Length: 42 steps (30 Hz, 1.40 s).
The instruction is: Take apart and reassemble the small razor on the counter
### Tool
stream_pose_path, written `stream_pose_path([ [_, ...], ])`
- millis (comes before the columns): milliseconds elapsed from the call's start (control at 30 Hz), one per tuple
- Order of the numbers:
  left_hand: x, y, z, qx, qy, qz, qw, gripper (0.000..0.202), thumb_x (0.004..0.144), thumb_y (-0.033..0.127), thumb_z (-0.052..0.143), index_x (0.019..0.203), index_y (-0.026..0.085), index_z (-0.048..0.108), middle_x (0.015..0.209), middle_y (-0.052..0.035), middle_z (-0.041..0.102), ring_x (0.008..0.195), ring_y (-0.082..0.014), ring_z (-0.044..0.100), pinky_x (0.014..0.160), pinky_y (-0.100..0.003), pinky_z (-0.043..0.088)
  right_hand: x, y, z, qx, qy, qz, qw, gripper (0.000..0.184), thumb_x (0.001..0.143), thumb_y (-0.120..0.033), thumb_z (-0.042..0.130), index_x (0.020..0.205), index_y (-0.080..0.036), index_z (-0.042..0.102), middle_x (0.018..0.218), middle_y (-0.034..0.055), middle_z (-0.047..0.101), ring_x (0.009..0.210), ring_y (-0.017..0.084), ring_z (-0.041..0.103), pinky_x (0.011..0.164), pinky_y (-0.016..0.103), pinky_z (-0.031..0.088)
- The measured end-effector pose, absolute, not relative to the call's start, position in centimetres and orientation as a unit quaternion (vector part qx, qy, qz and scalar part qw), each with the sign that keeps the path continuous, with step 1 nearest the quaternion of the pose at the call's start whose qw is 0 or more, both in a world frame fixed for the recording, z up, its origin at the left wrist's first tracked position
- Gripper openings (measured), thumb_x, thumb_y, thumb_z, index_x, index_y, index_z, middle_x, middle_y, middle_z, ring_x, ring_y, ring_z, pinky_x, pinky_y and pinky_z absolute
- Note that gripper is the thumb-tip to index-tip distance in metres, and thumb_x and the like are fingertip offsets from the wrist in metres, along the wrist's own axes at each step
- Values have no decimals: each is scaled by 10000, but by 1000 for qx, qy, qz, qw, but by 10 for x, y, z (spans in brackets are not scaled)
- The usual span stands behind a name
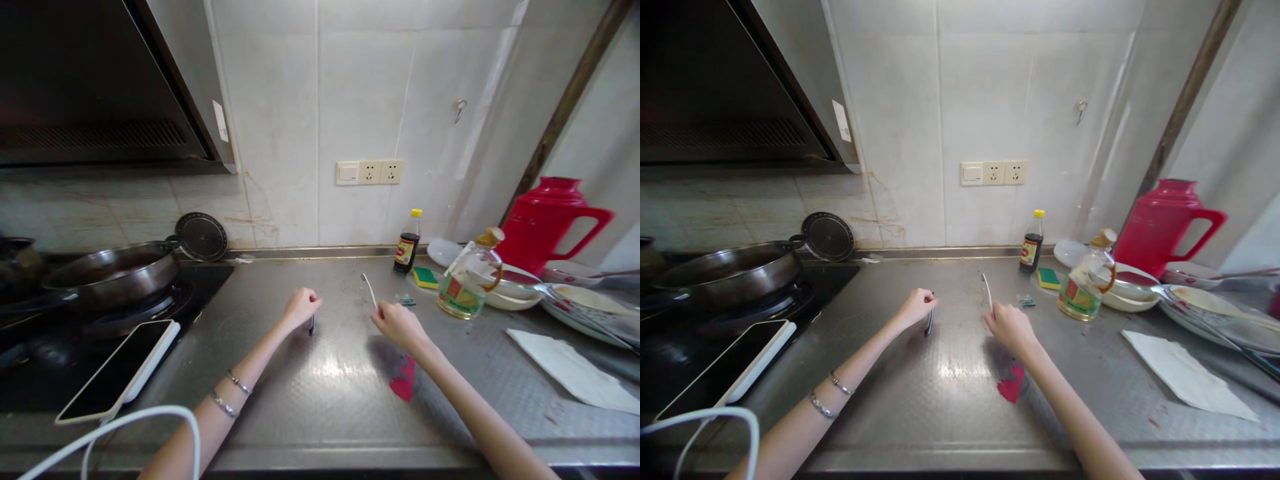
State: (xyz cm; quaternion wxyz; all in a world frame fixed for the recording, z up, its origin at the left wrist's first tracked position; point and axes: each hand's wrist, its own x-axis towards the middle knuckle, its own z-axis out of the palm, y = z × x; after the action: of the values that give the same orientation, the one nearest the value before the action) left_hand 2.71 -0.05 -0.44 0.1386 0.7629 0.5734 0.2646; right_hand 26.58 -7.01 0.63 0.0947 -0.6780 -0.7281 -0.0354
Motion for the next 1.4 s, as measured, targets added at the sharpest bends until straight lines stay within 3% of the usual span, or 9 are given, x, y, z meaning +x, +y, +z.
stream_pose_path([
  [233,64,-15,7,786,518,303,151,282,765,270,459,652,118,667,587,-32,626,556,-118,523,537,-221,321,211,-102,15,-630,-763,-70,127,273,879,-258,356,766,-147,578,727,101,672,643,197,649,514,237,316],
  [433,74,-21,8,778,509,324,173,321,751,382,503,643,129,668,579,-23,616,552,-115,513,545,-218,340,200,-108,12,-613,-777,-82,117,262,885,-248,355,795,-140,576,749,108,668,658,199,654,522,232,351],
  [733,87,-5,6,799,553,197,128,254,705,272,521,605,93,672,510,-26,563,514,-104,485,508,-216,312,196,-107,10,-612,-784,-61,84,284,905,-260,328,858,-128,575,815,133,669,730,205,658,569,231,401],
  [1000,80,21,1,791,595,81,120,188,668,184,580,792,92,688,744,-124,669,708,-180,622,587,-213,411,217,-108,8,-639,-762,-47,95,340,915,-350,313,855,-149,581,803,122,676,717,207,654,565,234,378],
  [1400,76,28,-14,780,616,38,102,268,689,135,578,931,79,677,956,-217,664,891,-254,641,695,-250,475,254,-98,15,-692,-715,-40,94,312,892,-331,346,883,-159,607,809,110,682,740,216,653,556,235,357],
])
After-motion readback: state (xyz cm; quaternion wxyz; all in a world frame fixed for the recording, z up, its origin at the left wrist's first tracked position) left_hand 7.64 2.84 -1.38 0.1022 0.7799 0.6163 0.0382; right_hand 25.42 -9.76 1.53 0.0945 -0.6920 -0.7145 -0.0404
